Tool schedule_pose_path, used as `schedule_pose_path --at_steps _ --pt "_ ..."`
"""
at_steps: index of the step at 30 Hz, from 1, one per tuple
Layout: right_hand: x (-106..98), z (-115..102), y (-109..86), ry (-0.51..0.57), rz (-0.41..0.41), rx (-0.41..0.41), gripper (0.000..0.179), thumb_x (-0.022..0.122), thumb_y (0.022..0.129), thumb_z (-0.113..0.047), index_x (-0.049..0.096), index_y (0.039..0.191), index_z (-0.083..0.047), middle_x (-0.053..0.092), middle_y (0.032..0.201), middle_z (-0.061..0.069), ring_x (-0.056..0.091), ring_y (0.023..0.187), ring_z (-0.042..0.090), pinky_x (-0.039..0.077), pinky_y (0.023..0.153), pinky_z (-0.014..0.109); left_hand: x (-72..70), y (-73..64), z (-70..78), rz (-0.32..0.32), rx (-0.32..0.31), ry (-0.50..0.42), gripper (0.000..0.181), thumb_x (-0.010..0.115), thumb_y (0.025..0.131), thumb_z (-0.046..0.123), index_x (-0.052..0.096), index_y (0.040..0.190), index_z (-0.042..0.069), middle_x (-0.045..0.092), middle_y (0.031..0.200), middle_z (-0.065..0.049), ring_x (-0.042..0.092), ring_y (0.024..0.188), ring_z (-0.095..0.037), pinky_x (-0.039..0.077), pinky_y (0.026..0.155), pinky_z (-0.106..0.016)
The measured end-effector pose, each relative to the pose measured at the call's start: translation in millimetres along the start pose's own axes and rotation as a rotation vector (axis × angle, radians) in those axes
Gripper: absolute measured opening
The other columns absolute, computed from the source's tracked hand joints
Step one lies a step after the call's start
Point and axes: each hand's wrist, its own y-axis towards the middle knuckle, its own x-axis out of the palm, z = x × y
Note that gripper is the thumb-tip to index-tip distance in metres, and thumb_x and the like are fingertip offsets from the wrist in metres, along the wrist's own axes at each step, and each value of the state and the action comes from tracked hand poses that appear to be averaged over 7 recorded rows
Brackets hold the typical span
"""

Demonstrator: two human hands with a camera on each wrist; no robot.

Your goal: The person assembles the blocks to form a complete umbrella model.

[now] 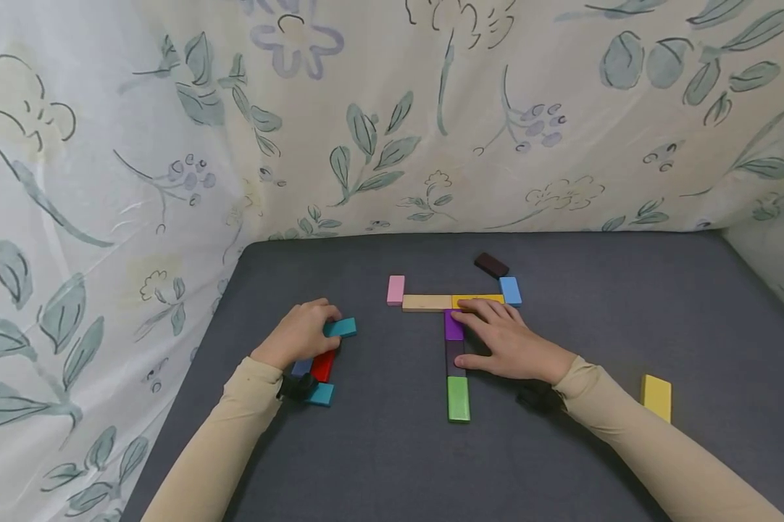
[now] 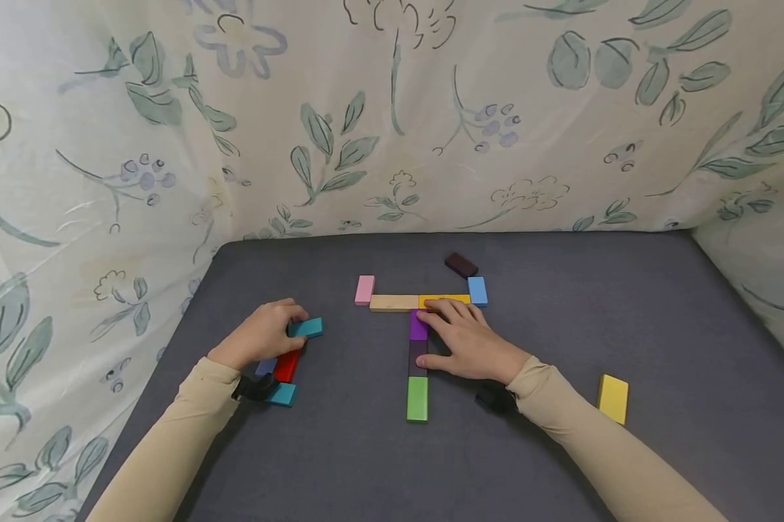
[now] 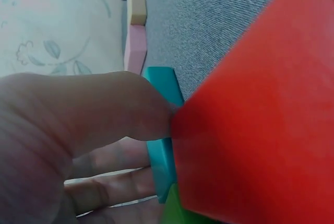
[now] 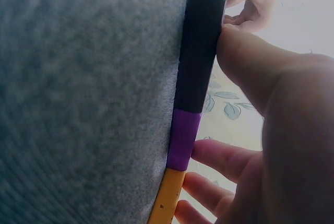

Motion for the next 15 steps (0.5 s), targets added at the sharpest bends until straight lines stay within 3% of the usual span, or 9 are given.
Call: schedule_pose_path --at_steps 6,15 --pt "-1 1 -1.5 -0.001 0.003 -0.009 0.076 0.070 0.096 -0.054 0.049 0.155 -0.012 0.040 0.160 0.016 0.038 0.147 0.035 0.026 0.114 0.069 -8.3 9.4 3.1 0.013 -0.009 -0.070 0.031 0.077 0.090 0.019 0.074 0.115 0.002 0.069 0.107 -0.011 0.062 0.091 -0.024 0.058 0.086 -0.042" --pt "-1 0 -2.9 -0.005 0.009 -0.019 0.077 0.071 0.095 -0.054 0.049 0.155 -0.011 0.040 0.159 0.016 0.038 0.146 0.035 0.026 0.113 0.070 -33.4 45.8 14.0 0.026 -0.003 -0.140 0.033 0.077 0.092 0.021 0.073 0.117 0.001 0.071 0.108 -0.013 0.064 0.094 -0.026 0.058 0.086 -0.042"
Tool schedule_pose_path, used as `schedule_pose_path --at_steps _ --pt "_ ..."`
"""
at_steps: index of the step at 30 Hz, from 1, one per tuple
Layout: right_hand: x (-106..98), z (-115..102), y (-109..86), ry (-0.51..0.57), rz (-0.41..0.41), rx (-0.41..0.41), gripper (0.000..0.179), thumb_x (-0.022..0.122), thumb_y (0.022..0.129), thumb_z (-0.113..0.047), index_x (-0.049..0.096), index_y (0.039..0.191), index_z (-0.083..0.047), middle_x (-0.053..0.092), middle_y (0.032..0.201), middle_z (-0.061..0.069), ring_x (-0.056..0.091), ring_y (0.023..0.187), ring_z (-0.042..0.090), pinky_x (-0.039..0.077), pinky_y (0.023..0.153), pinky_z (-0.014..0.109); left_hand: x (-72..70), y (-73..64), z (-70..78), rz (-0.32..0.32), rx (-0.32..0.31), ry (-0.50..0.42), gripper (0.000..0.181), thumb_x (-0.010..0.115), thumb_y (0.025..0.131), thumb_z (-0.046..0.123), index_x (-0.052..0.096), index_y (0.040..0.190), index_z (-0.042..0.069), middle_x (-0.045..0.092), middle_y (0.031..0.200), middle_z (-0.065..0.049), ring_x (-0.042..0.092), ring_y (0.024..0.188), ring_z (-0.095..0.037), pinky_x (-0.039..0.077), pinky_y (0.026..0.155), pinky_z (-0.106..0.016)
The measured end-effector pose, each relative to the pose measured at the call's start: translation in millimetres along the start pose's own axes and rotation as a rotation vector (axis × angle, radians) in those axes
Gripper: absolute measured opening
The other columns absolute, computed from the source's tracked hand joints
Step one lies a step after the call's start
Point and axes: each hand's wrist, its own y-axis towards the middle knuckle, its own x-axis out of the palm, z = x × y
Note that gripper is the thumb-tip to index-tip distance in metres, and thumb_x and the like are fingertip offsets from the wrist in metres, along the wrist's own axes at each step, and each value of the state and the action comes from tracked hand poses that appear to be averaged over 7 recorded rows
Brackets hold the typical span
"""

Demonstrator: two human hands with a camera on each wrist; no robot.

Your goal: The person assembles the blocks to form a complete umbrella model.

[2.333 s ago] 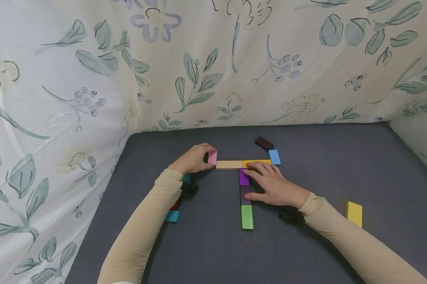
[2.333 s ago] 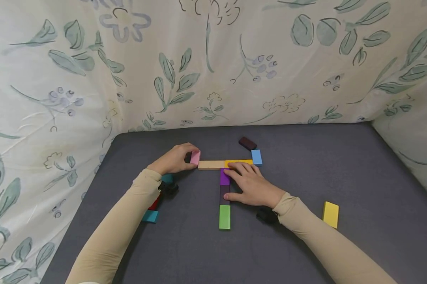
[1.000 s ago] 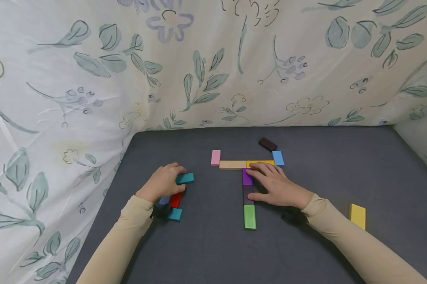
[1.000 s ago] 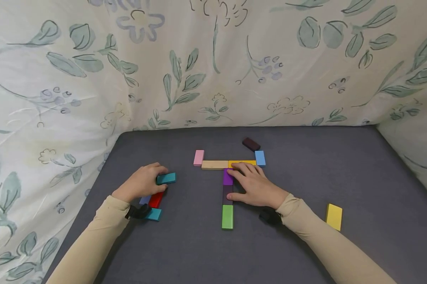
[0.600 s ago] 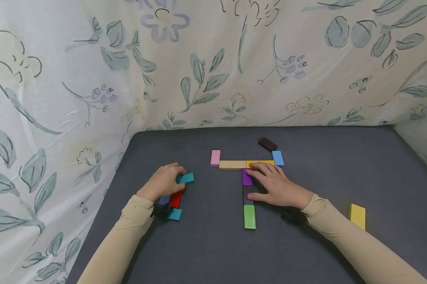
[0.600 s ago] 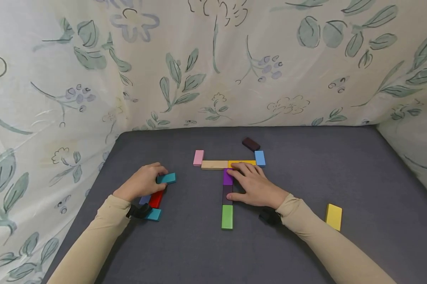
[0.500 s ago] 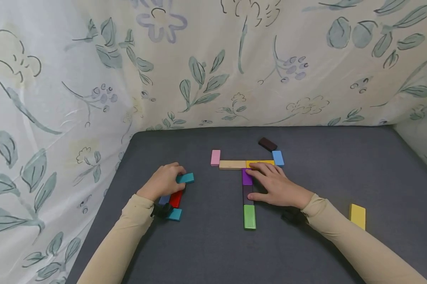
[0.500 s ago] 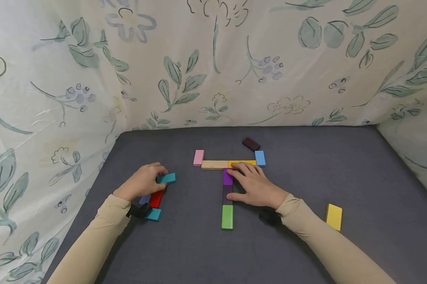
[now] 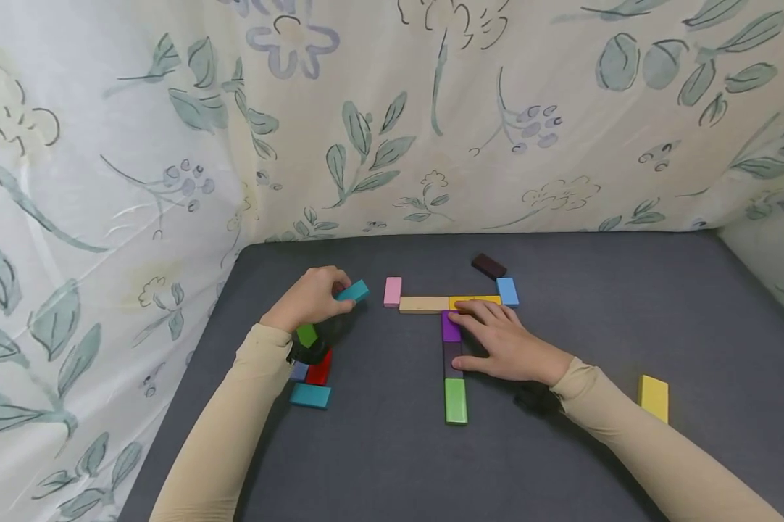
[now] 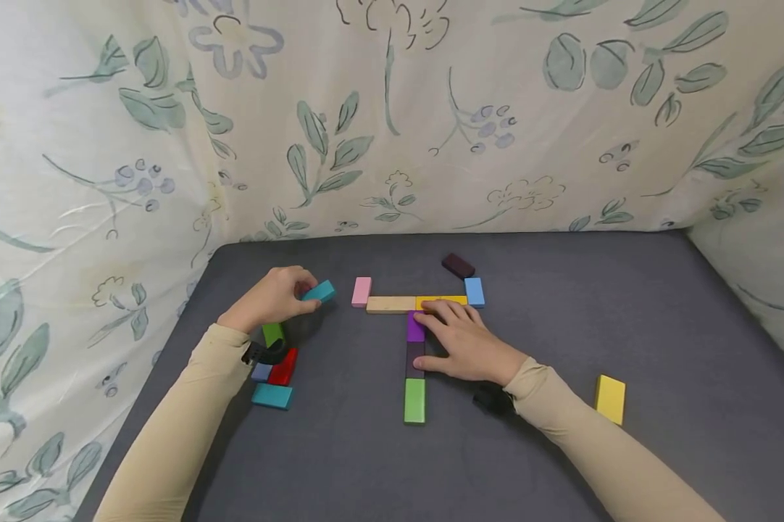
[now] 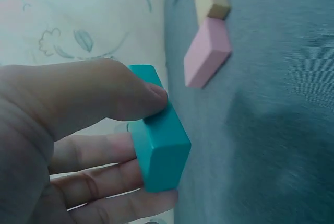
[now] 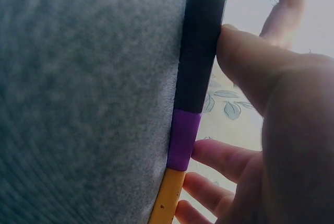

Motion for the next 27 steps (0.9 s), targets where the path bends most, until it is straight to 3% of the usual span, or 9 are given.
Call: schedule_pose_path --at_steps 15,21,27 --pt "1 0 -6.9 0.009 -0.018 -0.004 0.076 0.072 0.095 -0.052 0.049 0.155 -0.011 0.041 0.159 0.015 0.037 0.145 0.037 0.026 0.115 0.072 4.0 72.9 24.7 -0.001 -0.034 -0.027 0.038 0.074 0.094 0.029 0.072 0.120 0.002 0.072 0.114 -0.013 0.065 0.101 -0.027 0.056 0.094 -0.044" --pt "1 1 -6.2 0.002 -0.005 -0.007 0.077 0.071 0.095 -0.055 0.049 0.155 -0.012 0.041 0.159 0.014 0.037 0.145 0.036 0.026 0.115 0.070 12.7 101.5 28.2 -0.016 -0.033 -0.018 0.041 0.075 0.094 0.030 0.072 0.122 0.001 0.072 0.117 -0.013 0.065 0.103 -0.026 0.056 0.096 -0.043" --pt "1 1 -4.3 -0.008 0.001 -0.009 0.078 0.071 0.095 -0.056 0.049 0.155 -0.013 0.041 0.159 0.013 0.037 0.146 0.033 0.027 0.115 0.067 25.6 121.9 30.0 -0.012 -0.061 0.004 0.041 0.076 0.093 0.031 0.072 0.120 0.001 0.071 0.116 -0.014 0.065 0.102 -0.026 0.057 0.094 -0.043"
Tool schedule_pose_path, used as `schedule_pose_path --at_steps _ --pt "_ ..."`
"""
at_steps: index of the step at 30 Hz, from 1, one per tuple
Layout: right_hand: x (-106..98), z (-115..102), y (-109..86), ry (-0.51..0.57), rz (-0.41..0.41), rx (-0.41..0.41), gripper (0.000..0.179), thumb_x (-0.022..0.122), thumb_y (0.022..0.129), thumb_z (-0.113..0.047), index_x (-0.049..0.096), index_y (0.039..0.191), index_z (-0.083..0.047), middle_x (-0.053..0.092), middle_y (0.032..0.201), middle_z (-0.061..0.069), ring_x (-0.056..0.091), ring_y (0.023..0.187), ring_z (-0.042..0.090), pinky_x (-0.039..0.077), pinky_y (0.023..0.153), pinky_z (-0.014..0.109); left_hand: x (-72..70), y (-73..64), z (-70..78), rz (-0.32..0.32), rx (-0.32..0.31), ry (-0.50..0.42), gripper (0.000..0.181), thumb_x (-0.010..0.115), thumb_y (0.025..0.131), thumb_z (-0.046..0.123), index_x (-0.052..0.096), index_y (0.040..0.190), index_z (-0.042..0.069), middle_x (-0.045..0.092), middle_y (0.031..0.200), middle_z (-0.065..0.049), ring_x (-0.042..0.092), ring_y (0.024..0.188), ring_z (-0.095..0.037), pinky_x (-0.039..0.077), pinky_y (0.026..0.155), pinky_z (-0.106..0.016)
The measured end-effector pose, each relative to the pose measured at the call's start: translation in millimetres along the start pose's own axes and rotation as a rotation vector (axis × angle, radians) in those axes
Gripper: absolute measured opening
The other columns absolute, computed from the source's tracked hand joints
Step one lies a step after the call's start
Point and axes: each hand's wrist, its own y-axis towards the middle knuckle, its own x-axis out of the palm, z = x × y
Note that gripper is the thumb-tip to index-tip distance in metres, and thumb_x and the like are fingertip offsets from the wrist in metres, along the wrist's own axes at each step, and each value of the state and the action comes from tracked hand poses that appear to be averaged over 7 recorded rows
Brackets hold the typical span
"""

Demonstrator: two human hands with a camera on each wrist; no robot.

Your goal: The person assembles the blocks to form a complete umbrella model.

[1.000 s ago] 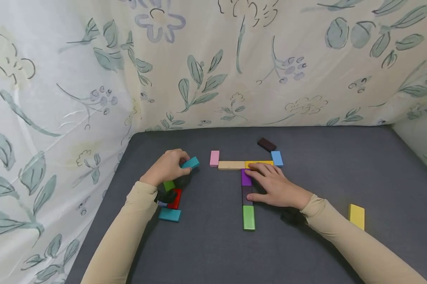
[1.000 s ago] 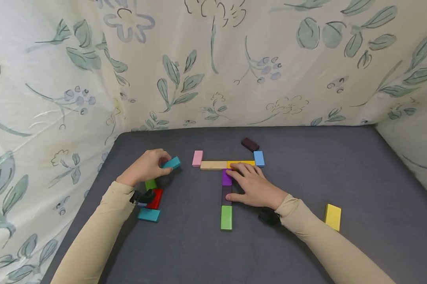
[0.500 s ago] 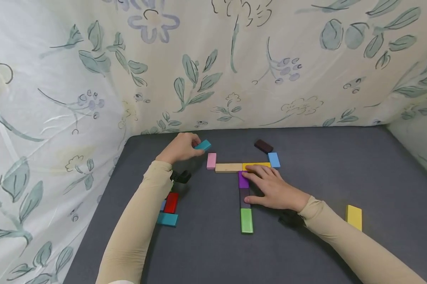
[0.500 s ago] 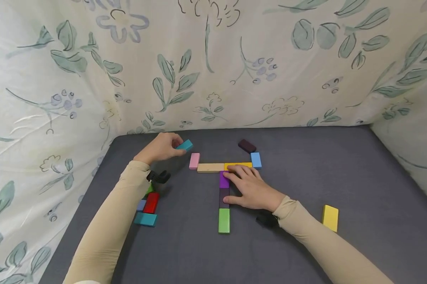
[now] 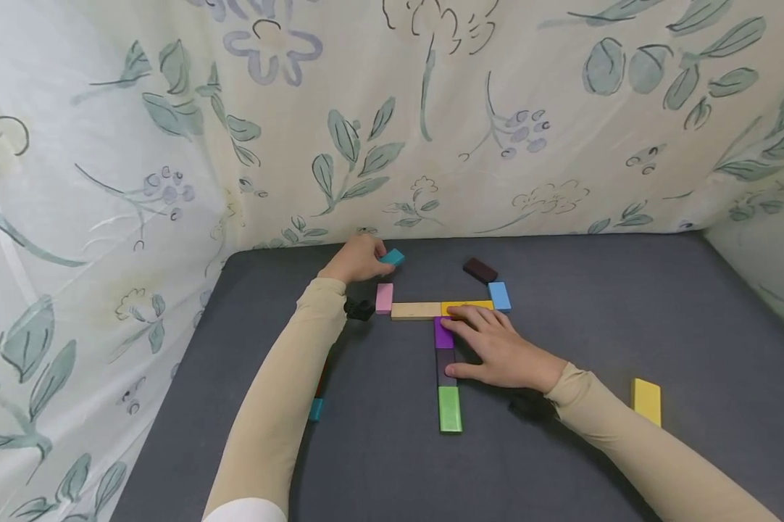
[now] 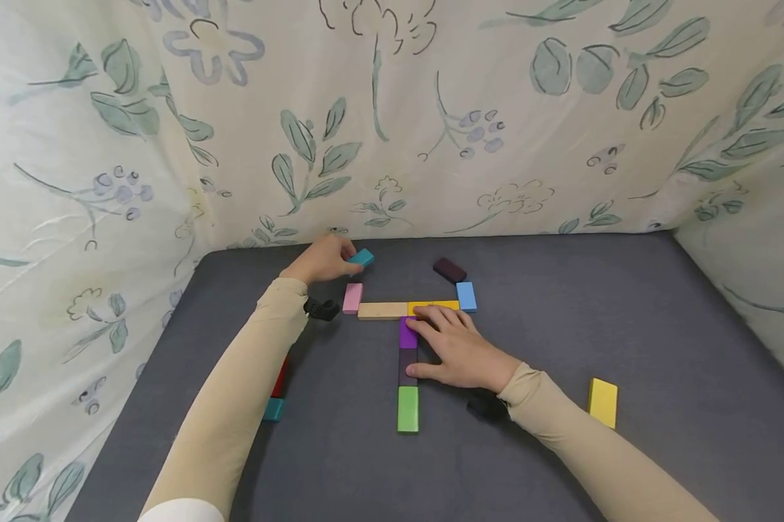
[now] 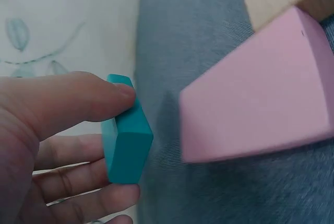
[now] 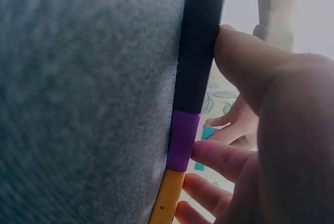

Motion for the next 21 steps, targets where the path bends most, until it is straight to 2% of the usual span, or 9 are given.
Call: schedule_pose_path --at_steps 10,21 --pt "1 -1 0.3 0.009 0.000 0.001 0.079 0.074 0.093 -0.054 0.048 0.156 -0.013 0.040 0.160 0.013 0.036 0.147 0.031 0.026 0.115 0.066 15.5 9.3 -2.2 -0.024 -0.014 -0.003 0.042 0.076 0.094 0.032 0.073 0.121 0.000 0.072 0.119 -0.015 0.064 0.108 -0.027 0.055 0.098 -0.044" --pt "0 0 0.5 0.003 -0.001 0.000 0.077 0.072 0.095 -0.054 0.049 0.155 -0.011 0.041 0.159 0.014 0.038 0.146 0.033 0.027 0.114 0.067 22.6 12.2 -2.3 -0.052 -0.036 -0.009 0.045 0.076 0.094 0.034 0.071 0.125 0.001 0.072 0.122 -0.014 0.067 0.107 -0.027 0.055 0.100 -0.045"
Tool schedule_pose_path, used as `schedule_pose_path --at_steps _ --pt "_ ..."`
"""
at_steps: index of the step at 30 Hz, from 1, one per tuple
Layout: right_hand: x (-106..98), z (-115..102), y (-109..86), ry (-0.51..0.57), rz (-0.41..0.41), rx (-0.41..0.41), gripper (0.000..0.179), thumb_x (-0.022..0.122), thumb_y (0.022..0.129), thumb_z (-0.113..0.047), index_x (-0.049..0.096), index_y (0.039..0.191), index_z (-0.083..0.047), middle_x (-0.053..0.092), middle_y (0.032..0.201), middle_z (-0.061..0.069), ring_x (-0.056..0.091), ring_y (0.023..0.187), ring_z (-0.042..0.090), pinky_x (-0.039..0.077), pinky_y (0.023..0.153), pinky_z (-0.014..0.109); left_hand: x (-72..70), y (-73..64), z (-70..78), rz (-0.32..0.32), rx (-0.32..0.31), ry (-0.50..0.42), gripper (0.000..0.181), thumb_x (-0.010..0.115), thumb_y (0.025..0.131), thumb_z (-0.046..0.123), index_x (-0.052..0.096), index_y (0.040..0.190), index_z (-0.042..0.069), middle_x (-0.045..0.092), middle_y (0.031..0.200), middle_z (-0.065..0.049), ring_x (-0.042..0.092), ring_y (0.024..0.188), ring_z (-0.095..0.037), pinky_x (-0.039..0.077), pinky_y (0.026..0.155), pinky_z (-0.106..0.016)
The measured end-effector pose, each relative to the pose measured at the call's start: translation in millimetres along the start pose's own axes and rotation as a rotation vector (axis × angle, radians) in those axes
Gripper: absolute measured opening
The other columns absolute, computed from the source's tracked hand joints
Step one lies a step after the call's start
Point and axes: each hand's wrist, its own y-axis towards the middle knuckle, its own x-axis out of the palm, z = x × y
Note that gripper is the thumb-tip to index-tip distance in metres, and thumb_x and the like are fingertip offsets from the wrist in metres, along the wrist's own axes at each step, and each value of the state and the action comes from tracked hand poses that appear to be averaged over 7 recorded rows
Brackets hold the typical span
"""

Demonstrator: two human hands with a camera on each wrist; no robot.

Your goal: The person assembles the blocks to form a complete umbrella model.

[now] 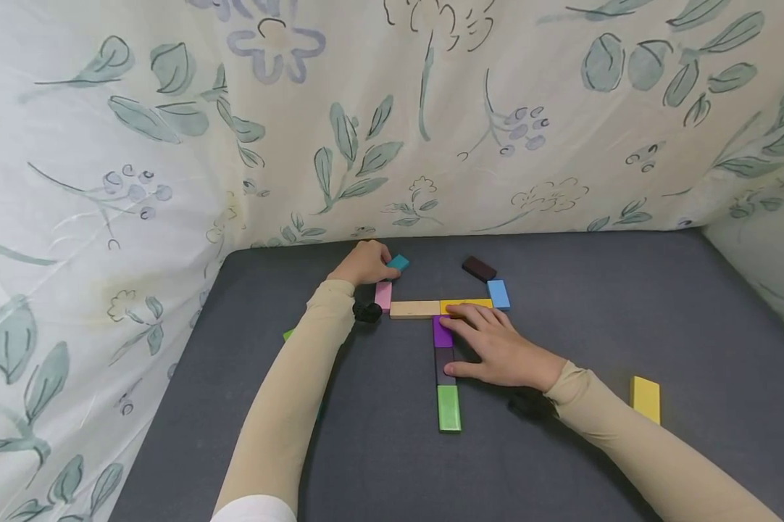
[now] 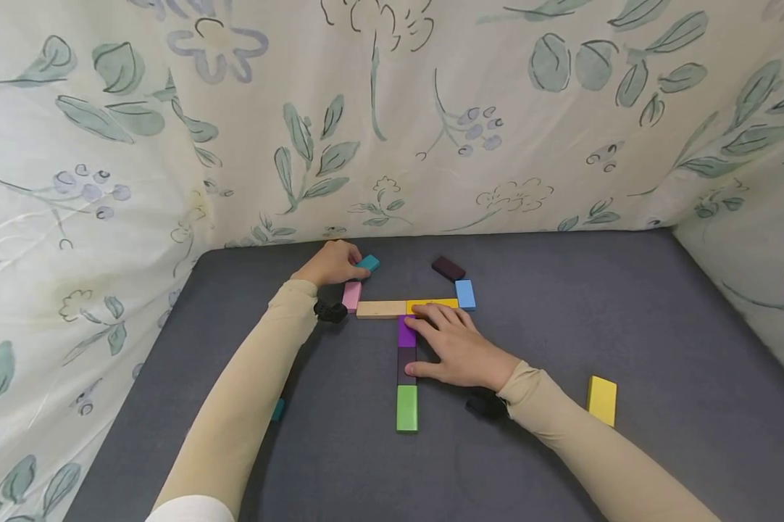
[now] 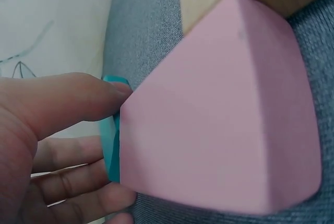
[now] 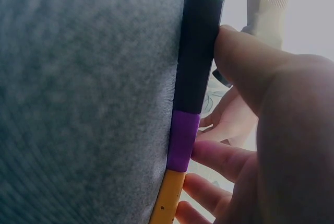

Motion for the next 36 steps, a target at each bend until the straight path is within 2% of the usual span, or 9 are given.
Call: schedule_pose_path --at_steps 28,36 --pt "0.2 1.7 -1.0 0.000 -0.013 0.007 0.078 0.071 0.095 -0.055 0.048 0.156 -0.013 0.040 0.160 0.013 0.037 0.147 0.034 0.026 0.115 0.068 3.3 -6.8 3.7 -0.018 0.013 -0.033 0.046 0.077 0.094 0.033 0.070 0.126 0.002 0.072 0.124 -0.014 0.065 0.109 -0.027 0.054 0.102 -0.046" --pt "1.5 2.2 -1.7 -0.003 -0.013 0.003 0.077 0.070 0.095 -0.056 0.048 0.156 -0.013 0.040 0.160 0.013 0.037 0.147 0.033 0.026 0.115 0.067 4.0 -8.3 4.9 -0.034 0.010 -0.025 0.046 0.076 0.094 0.034 0.069 0.128 0.003 0.072 0.118 -0.012 0.063 0.104 -0.025 0.054 0.100 -0.045"
